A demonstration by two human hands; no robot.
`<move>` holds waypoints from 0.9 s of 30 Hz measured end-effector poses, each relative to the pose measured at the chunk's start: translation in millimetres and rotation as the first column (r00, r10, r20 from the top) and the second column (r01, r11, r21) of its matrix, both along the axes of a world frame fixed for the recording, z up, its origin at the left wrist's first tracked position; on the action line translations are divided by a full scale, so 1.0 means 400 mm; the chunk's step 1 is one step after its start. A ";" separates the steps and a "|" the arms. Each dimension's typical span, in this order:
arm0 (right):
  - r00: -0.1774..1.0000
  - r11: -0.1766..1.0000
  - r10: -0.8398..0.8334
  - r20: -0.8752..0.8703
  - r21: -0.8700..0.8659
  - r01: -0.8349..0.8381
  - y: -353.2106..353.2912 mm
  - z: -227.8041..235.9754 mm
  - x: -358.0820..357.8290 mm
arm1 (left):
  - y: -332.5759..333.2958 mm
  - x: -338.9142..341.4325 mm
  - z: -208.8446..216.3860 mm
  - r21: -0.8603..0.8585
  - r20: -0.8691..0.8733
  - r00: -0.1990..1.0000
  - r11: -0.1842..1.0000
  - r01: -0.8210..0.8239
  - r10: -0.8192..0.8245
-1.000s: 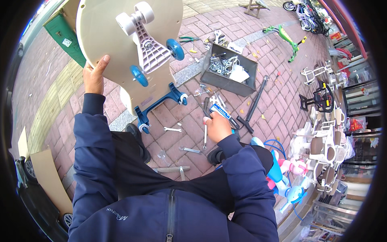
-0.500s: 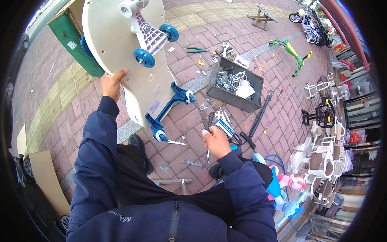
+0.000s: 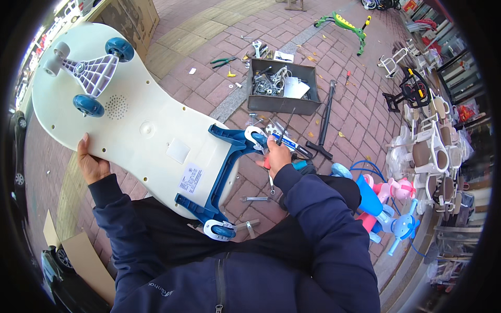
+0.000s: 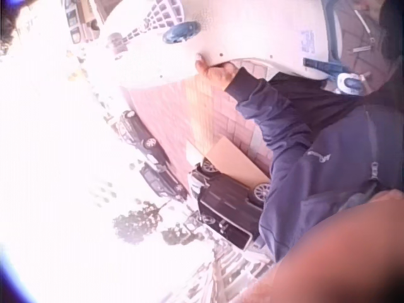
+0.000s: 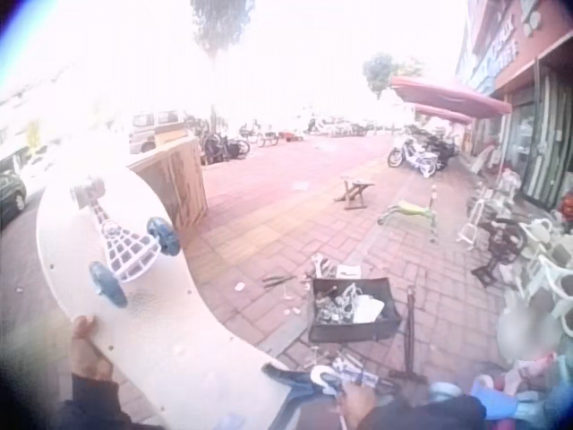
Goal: The person assembles a white and blue plastic ride-on toy by attaching wheels and a handle using a screwdriver. They tighten screws on the wheel axles and the handle mount, repositioning the toy to access different fastening points.
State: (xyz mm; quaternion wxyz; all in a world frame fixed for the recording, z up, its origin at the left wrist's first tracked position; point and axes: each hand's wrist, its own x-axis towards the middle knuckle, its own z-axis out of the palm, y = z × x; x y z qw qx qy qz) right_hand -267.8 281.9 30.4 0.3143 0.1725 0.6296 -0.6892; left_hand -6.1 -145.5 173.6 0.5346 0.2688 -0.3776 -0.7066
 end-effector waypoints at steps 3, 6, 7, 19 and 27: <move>0.996 0.950 -0.069 -0.055 -0.309 0.048 0.017 0.028 -0.016 | 0.062 0.131 0.036 -0.023 -0.094 0.990 0.994 -0.106 0.103; 0.993 0.844 -0.059 -0.101 -0.536 -0.005 0.026 0.126 -0.034 | 0.134 0.313 0.105 -0.058 -0.206 0.974 0.992 -0.109 0.094; 0.984 0.774 -0.042 -0.175 -0.629 -0.079 0.026 0.165 -0.029 | 0.160 0.383 0.132 -0.077 -0.236 0.970 0.994 -0.072 0.052; 0.777 0.576 -0.061 -0.627 -0.658 -0.485 0.006 0.455 0.043 | 0.649 0.814 -0.006 0.010 -0.183 0.983 1.000 -0.008 0.009; 0.539 0.793 0.129 -0.832 -0.240 -0.560 -0.039 0.514 0.024 | 0.770 0.727 -0.002 0.735 0.202 0.864 0.654 0.178 -0.461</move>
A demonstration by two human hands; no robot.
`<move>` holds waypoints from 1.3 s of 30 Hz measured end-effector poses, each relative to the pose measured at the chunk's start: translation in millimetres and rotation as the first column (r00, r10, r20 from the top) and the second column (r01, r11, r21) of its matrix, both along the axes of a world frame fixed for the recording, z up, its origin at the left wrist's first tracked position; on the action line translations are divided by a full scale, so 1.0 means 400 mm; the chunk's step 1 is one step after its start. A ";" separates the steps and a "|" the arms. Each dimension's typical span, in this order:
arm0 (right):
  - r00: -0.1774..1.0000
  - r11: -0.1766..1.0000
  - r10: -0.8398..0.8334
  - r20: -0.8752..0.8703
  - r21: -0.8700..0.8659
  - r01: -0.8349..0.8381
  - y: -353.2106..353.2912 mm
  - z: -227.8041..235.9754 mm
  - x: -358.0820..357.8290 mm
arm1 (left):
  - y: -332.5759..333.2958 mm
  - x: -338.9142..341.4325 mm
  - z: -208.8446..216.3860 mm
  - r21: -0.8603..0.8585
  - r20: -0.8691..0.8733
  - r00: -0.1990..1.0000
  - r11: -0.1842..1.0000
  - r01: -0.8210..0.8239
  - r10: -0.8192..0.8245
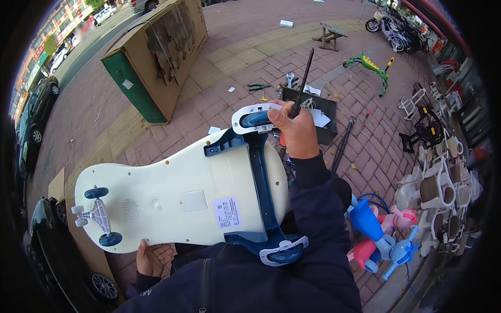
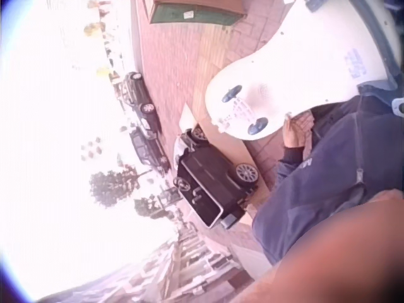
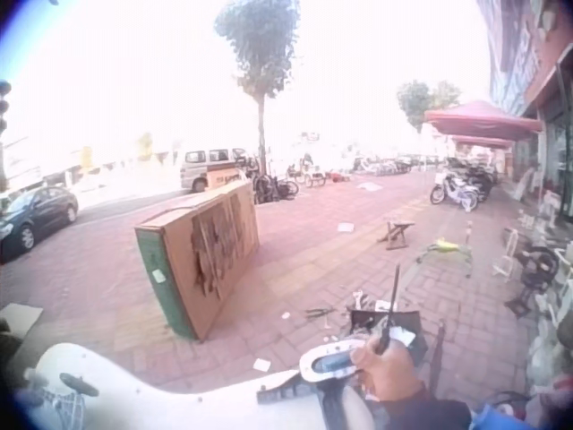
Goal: The person assembles a white and blue plastic ride-on toy by attaching wheels and a handle using a screwdriver. They tighten screws on the wheel axles and the handle mount, repositioning the toy to access different fastening points.
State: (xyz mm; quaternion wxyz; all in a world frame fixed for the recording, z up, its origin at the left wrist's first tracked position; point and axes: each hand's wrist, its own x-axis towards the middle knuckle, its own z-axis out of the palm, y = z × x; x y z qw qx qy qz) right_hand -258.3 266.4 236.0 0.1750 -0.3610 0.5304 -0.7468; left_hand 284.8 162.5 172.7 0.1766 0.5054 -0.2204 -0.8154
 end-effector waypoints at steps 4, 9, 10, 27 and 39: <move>0.999 0.996 -0.012 -0.043 0.086 0.016 0.009 0.021 0.000 | -0.020 -0.129 0.215 -0.440 0.503 0.678 0.516 0.735 -0.536; 0.999 0.995 -0.019 0.026 0.100 0.016 -0.008 -0.028 -0.015 | -0.212 -0.570 0.261 -0.810 0.557 0.794 -0.369 0.456 -0.244; 0.999 0.997 -0.008 0.036 0.080 0.005 -0.009 -0.030 -0.015 | -0.254 -0.670 0.246 -0.735 0.578 0.790 -0.549 0.397 -0.202; 0.662 0.805 0.222 -0.716 0.518 0.291 0.078 0.266 0.146 | -0.410 -0.941 0.104 -0.562 0.732 0.138 -0.476 0.676 -0.667; 0.647 0.863 0.202 -0.735 0.446 0.238 -0.060 0.238 0.153 | -0.398 -0.933 0.138 -0.524 0.741 0.139 -0.437 0.731 -0.657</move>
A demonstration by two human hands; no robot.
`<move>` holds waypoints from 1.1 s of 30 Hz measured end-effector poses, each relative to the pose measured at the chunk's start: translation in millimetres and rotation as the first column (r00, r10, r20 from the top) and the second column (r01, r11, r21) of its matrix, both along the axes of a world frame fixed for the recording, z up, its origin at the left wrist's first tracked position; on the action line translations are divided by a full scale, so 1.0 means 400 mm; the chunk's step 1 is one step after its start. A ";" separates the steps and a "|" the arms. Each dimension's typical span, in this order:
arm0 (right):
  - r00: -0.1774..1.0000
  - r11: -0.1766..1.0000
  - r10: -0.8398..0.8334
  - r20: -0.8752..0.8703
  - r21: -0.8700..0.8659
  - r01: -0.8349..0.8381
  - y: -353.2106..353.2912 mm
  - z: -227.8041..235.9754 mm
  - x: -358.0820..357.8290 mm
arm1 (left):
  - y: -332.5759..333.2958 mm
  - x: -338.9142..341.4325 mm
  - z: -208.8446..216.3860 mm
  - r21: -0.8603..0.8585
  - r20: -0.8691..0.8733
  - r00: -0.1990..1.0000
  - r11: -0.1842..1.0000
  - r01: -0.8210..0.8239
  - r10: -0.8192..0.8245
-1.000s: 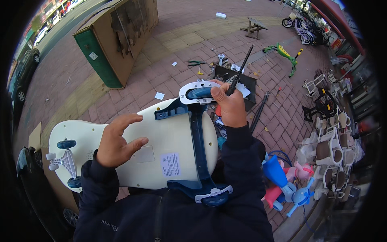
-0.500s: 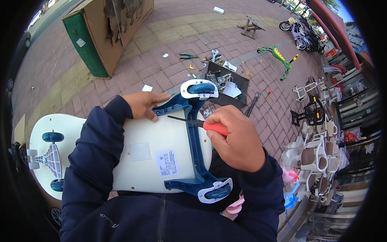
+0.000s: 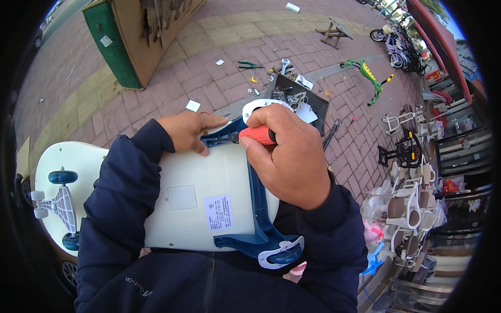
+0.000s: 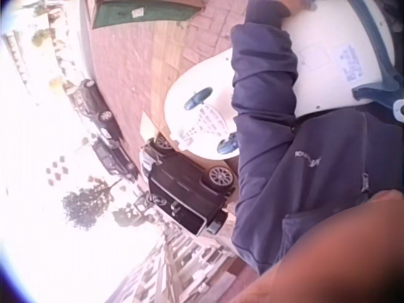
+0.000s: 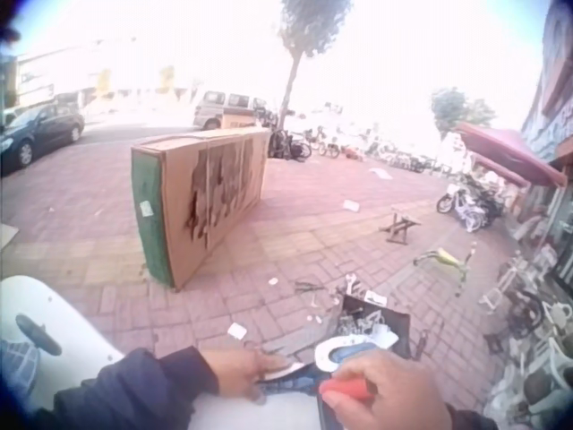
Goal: The person assembles a white and blue plastic ride-on toy by attaching wheels and a handle using a screwdriver. They tighten screws on the wheel axles and the handle mount, repositioning the toy to access different fastening points.
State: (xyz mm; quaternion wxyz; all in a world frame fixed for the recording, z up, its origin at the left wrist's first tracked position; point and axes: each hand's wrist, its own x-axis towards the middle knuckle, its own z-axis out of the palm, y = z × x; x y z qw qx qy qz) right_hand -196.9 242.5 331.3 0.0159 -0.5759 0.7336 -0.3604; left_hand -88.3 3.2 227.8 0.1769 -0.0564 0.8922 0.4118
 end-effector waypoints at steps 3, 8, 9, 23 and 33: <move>1.000 1.000 0.001 -0.016 -0.027 -0.002 -0.014 0.001 0.005 | -0.002 0.006 0.006 0.012 0.008 1.000 1.000 -0.014 0.014; 0.990 0.999 -0.039 -0.136 -0.018 0.037 -0.040 0.013 0.027 | -0.003 0.010 0.007 0.031 -0.014 1.000 0.999 -0.010 0.011; 0.985 0.998 -0.059 -0.164 -0.015 0.058 -0.045 0.014 0.033 | -0.002 0.010 0.008 0.018 -0.010 1.000 1.000 -0.011 0.012; 0.957 0.971 -0.238 -0.166 -0.007 0.241 -0.056 0.018 0.054 | -0.006 0.015 0.003 0.052 -0.018 0.999 0.998 -0.030 0.031; 0.904 0.918 0.390 0.174 0.004 -0.397 -0.117 0.012 -0.018 | -0.002 0.030 0.007 0.045 -0.120 0.993 0.999 0.000 0.006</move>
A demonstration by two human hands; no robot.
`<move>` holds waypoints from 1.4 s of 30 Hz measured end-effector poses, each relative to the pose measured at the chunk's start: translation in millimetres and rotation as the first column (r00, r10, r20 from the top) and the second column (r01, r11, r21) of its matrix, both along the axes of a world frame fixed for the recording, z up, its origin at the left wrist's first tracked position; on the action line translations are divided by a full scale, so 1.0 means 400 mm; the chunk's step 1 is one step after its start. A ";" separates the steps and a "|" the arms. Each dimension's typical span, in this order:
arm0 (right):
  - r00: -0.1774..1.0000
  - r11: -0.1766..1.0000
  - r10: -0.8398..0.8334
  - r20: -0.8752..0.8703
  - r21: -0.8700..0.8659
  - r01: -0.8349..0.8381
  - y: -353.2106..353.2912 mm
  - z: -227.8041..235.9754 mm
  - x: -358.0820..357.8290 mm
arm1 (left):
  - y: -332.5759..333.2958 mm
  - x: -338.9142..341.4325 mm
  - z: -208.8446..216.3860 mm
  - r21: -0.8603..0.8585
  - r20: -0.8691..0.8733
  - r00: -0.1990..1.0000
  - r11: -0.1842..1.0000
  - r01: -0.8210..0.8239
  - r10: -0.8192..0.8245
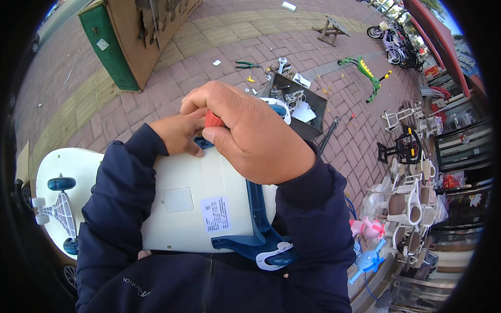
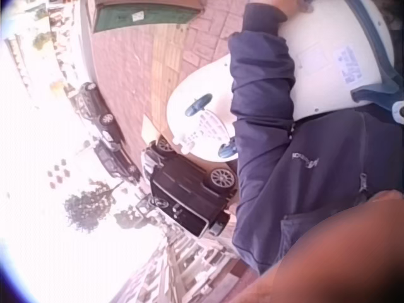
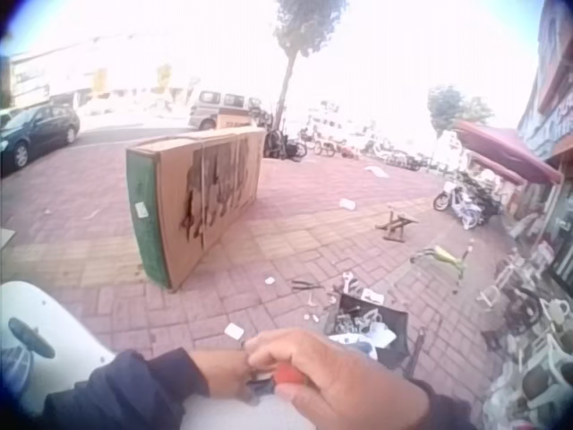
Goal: The person assembles a white and blue plastic ride-on toy by attaching wheels and a handle using a screwdriver. They tighten screws on the wheel axles and the handle mount, repositioning the toy to access different fastening points.
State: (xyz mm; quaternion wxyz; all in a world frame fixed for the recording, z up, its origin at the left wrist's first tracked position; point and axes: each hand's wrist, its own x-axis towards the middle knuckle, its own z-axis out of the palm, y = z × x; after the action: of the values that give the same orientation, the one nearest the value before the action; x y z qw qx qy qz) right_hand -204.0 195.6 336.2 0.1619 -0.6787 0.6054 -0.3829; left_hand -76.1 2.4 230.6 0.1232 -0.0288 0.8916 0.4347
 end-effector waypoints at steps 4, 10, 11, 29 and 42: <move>0.995 0.997 -0.066 -0.068 -0.050 0.063 -0.008 -0.018 0.010 | 0.003 0.002 0.011 -0.063 0.089 0.996 0.998 -0.009 0.015; 0.855 0.862 -0.483 -0.187 -0.270 0.428 0.002 -0.070 0.057 | 0.008 0.003 0.008 -0.091 0.051 0.999 0.996 -0.011 0.016; 0.903 0.891 -0.399 -0.158 -0.301 0.341 0.002 -0.073 0.050 | 0.008 0.004 0.003 -0.095 0.049 0.999 0.995 -0.002 0.006; 0.936 0.927 -0.340 -0.091 -0.200 0.317 0.011 -0.065 0.065 | 0.005 0.009 0.003 -0.058 0.074 0.997 0.998 -0.001 0.006; 0.923 0.925 -0.339 -0.180 -0.240 0.293 0.020 -0.063 0.063 | -0.001 0.008 0.001 -0.017 0.045 0.999 1.000 0.008 -0.007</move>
State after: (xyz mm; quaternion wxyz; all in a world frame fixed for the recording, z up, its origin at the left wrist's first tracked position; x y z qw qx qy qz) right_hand -179.0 203.5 310.8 -0.0418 -0.6226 0.6780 -0.3884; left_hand -73.0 2.0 231.0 0.1447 -0.0361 0.8924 0.4259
